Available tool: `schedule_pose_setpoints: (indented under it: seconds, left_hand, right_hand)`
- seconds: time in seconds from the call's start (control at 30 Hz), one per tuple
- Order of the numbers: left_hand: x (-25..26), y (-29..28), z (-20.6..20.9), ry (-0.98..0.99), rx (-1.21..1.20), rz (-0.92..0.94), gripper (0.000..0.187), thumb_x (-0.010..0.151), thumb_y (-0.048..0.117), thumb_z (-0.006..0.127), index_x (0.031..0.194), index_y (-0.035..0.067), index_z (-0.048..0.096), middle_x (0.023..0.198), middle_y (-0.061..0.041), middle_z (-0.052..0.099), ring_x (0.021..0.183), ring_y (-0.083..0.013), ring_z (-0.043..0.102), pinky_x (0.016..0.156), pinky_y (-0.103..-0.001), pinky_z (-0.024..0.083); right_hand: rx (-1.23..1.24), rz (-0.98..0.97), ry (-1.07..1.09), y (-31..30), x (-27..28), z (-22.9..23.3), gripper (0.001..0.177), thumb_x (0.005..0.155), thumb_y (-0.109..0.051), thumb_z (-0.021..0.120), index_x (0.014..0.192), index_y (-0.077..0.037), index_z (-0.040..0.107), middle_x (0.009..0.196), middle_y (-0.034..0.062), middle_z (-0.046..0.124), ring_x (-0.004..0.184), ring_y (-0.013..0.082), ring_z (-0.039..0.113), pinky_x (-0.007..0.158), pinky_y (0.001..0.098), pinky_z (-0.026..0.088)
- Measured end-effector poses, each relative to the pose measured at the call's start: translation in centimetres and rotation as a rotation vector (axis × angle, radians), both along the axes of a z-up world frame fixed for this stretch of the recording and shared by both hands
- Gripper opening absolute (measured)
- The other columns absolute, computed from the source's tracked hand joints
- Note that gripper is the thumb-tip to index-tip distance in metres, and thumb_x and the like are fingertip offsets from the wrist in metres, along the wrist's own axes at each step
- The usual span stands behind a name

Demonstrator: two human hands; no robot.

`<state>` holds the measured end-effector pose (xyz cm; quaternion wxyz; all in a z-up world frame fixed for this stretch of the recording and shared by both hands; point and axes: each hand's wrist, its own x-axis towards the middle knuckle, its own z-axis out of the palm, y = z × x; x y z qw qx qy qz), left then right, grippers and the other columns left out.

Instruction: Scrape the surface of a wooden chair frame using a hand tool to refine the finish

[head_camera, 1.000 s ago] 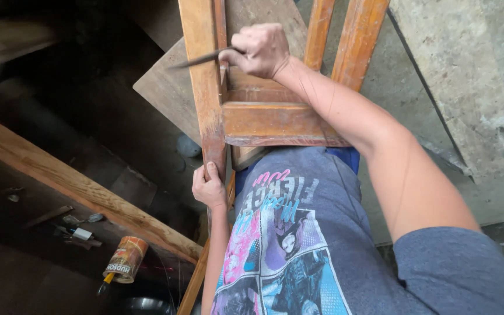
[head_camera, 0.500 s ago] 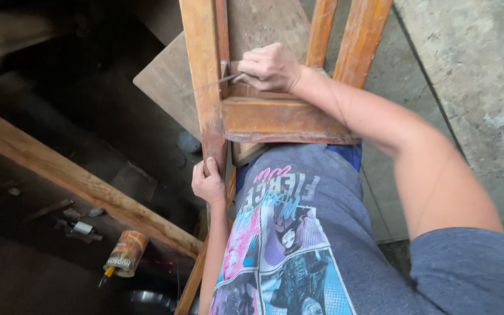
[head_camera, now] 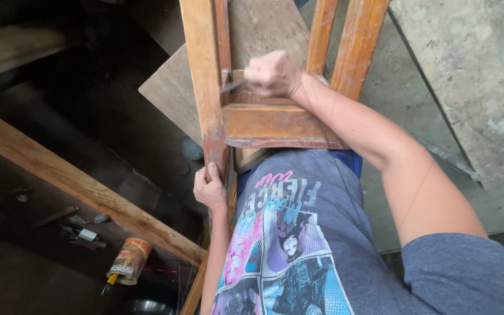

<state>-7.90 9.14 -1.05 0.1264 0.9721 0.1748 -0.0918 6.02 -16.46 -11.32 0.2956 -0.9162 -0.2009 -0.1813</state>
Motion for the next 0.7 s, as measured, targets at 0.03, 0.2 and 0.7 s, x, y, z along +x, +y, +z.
schedule_pose_setpoints:
  seconds: [0.03, 0.2, 0.7]
  left_hand:
    - [-0.1, 0.1, -0.2, 0.004, 0.005, 0.012, 0.032, 0.081, 0.039, 0.047, 0.070, 0.012, 0.058, 0.064, -0.002, 0.049, 0.059, -0.0217, 0.051, 0.051, -0.034, 0.035]
    - [-0.5, 0.3, -0.4, -0.010, -0.013, 0.008, 0.027, 0.080, 0.033, 0.049, 0.068, 0.010, 0.057, 0.064, -0.003, 0.049, 0.059, -0.0226, 0.051, 0.052, -0.035, 0.035]
    - [0.1, -0.3, -0.1, 0.009, 0.003, 0.050, 0.027, 0.079, 0.034, 0.049, 0.069, 0.011, 0.059, 0.066, -0.001, 0.053, 0.062, -0.0201, 0.053, 0.054, -0.033, 0.037]
  right_hand:
    - [-0.021, 0.145, -0.015, 0.1, -0.1, -0.2, 0.027, 0.088, -0.023, 0.041, 0.062, -0.017, 0.038, 0.054, -0.0029, 0.038, 0.039, 0.0108, 0.039, 0.033, 0.0234, 0.033]
    - [-0.114, 0.220, -0.048, -0.5, -0.2, -1.2, 0.017, 0.075, -0.003, 0.048, 0.068, -0.017, 0.044, 0.054, -0.0051, 0.041, 0.041, 0.0074, 0.040, 0.031, 0.0213, 0.036]
    - [0.072, -0.393, 0.223, -2.1, 3.6, 0.0, 0.046, 0.095, -0.044, 0.042, 0.059, -0.014, 0.037, 0.049, -0.0038, 0.039, 0.040, 0.0105, 0.040, 0.033, 0.0286, 0.024]
